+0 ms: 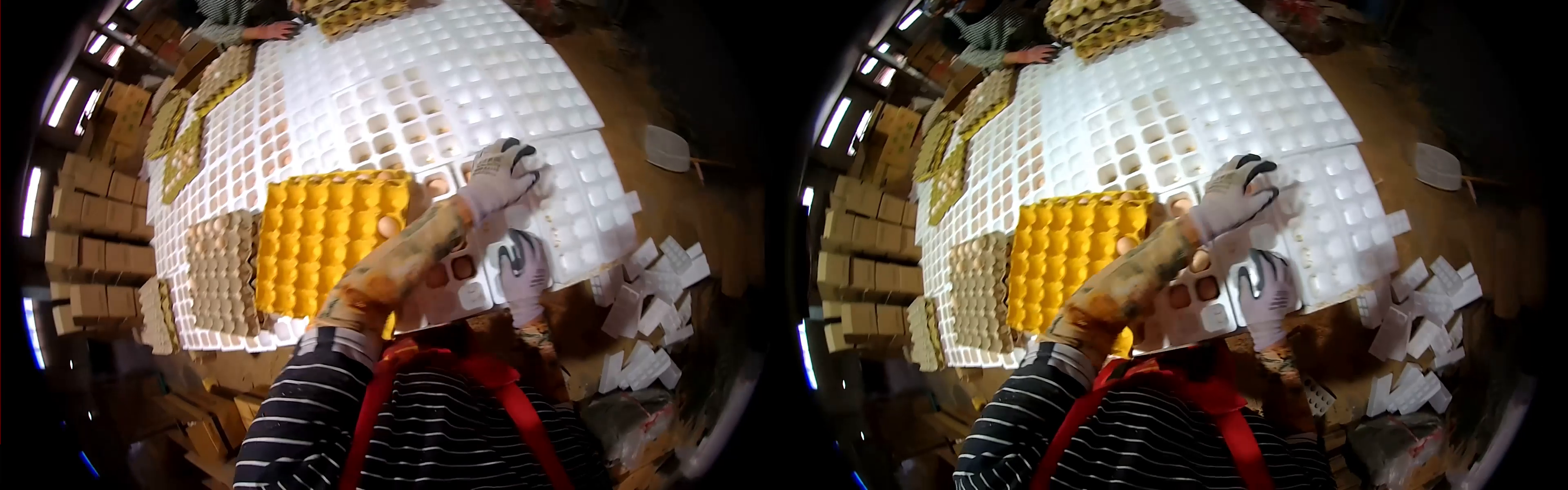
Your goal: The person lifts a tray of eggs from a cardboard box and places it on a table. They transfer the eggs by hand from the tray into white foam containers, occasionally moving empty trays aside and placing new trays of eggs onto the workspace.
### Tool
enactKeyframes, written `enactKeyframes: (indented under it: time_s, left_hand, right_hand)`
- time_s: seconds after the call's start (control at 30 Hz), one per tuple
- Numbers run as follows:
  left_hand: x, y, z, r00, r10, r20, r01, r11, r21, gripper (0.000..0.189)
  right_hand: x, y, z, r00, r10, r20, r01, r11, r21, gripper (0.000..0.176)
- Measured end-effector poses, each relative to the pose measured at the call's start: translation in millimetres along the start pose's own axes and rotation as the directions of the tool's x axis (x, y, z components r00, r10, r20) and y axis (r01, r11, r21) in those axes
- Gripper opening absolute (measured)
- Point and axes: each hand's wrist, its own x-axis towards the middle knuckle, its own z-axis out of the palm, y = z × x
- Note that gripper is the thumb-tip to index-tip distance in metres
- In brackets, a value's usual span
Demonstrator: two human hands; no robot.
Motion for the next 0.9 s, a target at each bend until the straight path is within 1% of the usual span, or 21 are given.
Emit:
enactKeyframes:
  time_s: [0.03,0.1,0.17,0.2,0.23,0.27,0.3,0.33,0.37,0.4,0.43,0.47,0.53,0.6,0.67,0.7,0.73,0.8,0.83,0.87,0.9]
  left_hand:
    - [-22.7,10.4,-37.0,0.992,0.116,0.054,-0.118,0.993,0.031,0.051]
    - [-82.2,15.8,-122.9,0.977,0.135,-0.166,-0.116,0.986,0.123,0.050]
    - [-144.0,-36.4,-206.0,0.887,0.044,-0.459,0.113,0.945,0.308,0.049]
    - [-186.7,-48.7,-241.4,0.805,0.009,-0.593,0.335,0.819,0.467,0.049]
    - [-237.2,-84.0,-269.3,0.736,-0.068,-0.674,0.602,0.522,0.605,0.049]
    - [-288.2,-121.2,-291.0,0.697,-0.188,-0.692,0.708,0.330,0.624,0.062]
    - [-358.4,-192.2,-318.5,0.818,-0.367,-0.442,0.522,0.152,0.839,0.067]
    - [-331.5,-95.0,-315.3,0.622,-0.732,-0.278,0.613,0.235,0.754,0.065]
    - [-359.5,-106.2,-299.1,0.575,-0.686,-0.445,0.815,0.433,0.385,0.062]
    - [-377.6,-111.9,-291.9,0.711,-0.585,-0.391,0.687,0.696,0.208,0.057]
    - [-381.7,-98.0,-286.0,0.718,-0.597,-0.359,0.617,0.784,-0.068,0.057]
    - [-385.7,-74.9,-281.7,0.646,-0.570,-0.508,0.684,0.728,0.052,0.060]
    - [-397.6,-64.5,-276.1,0.602,-0.615,-0.509,0.568,0.778,-0.268,0.068]
    - [-404.6,-32.7,-286.5,0.616,-0.625,-0.479,0.585,0.771,-0.253,0.065]
    - [-418.6,-13.7,-300.6,0.639,-0.632,-0.437,0.489,0.773,-0.403,0.056]
    - [-429.8,-13.5,-301.3,0.653,-0.549,-0.521,0.350,0.829,-0.435,0.049]
    - [-443.1,2.6,-318.3,0.628,-0.581,-0.518,0.451,0.814,-0.366,0.048]
    - [-489.5,-14.9,-354.6,0.594,-0.477,-0.647,0.310,0.879,-0.363,0.047]
    - [-523.6,-24.5,-379.3,0.488,-0.473,-0.733,0.372,0.873,-0.315,0.052]
    - [-557.8,-32.9,-407.5,0.295,-0.492,-0.819,0.323,0.858,-0.399,0.055]
    - [-594.4,-38.3,-441.2,0.148,-0.489,-0.860,0.178,0.868,-0.463,0.054]
  right_hand:
    - [1.7,-9.1,-6.9,0.998,0.061,0.017,-0.062,0.995,0.081,0.041]
    - [10.5,-32.3,-9.7,0.992,-0.008,0.125,-0.019,0.977,0.212,0.043]
    - [20.7,-70.1,2.2,0.959,-0.126,0.255,0.028,0.934,0.357,0.044]
    - [26.4,-90.5,10.0,0.917,-0.237,0.320,0.109,0.923,0.370,0.046]
    - [34.5,-117.0,17.8,0.892,-0.298,0.339,0.221,0.943,0.247,0.049]
    - [40.4,-141.6,25.4,0.863,-0.354,0.360,0.333,0.935,0.121,0.053]
    - [43.3,-155.1,41.5,0.828,-0.337,0.449,0.389,0.921,-0.026,0.052]
    - [48.2,-171.7,53.8,0.771,-0.297,0.564,0.446,0.883,-0.144,0.043]
    - [45.3,-176.4,67.7,0.724,-0.279,0.631,0.477,0.863,-0.165,0.039]
    - [40.6,-176.4,77.1,0.675,-0.257,0.691,0.511,0.838,-0.188,0.035]
    - [38.2,-183.3,69.6,0.638,-0.303,0.708,0.583,0.791,-0.186,0.031]
    - [34.0,-186.6,61.2,0.600,-0.348,0.721,0.649,0.738,-0.184,0.027]
    - [18.7,-173.5,58.2,0.623,-0.463,0.630,0.693,0.701,-0.169,0.023]
    - [6.6,-177.7,50.1,0.772,-0.278,0.571,0.439,0.884,-0.164,0.029]
    - [-0.3,-169.6,47.6,0.787,-0.459,0.412,0.491,0.871,0.033,0.027]
    - [-2.8,-180.5,45.8,0.848,-0.381,0.370,0.268,0.909,0.320,0.025]
    - [-6.2,-191.6,38.0,0.891,-0.267,0.368,0.013,0.823,0.567,0.023]
    - [16.1,-200.4,20.4,0.842,-0.157,0.516,-0.228,0.764,0.603,0.031]
    - [12.7,-212.4,21.0,0.863,-0.237,0.446,-0.214,0.628,0.748,0.036]
    - [6.1,-229.1,29.1,0.883,-0.302,0.361,-0.193,0.468,0.863,0.041]
    - [-0.6,-241.8,50.2,0.872,-0.477,0.112,0.271,0.659,0.702,0.047]
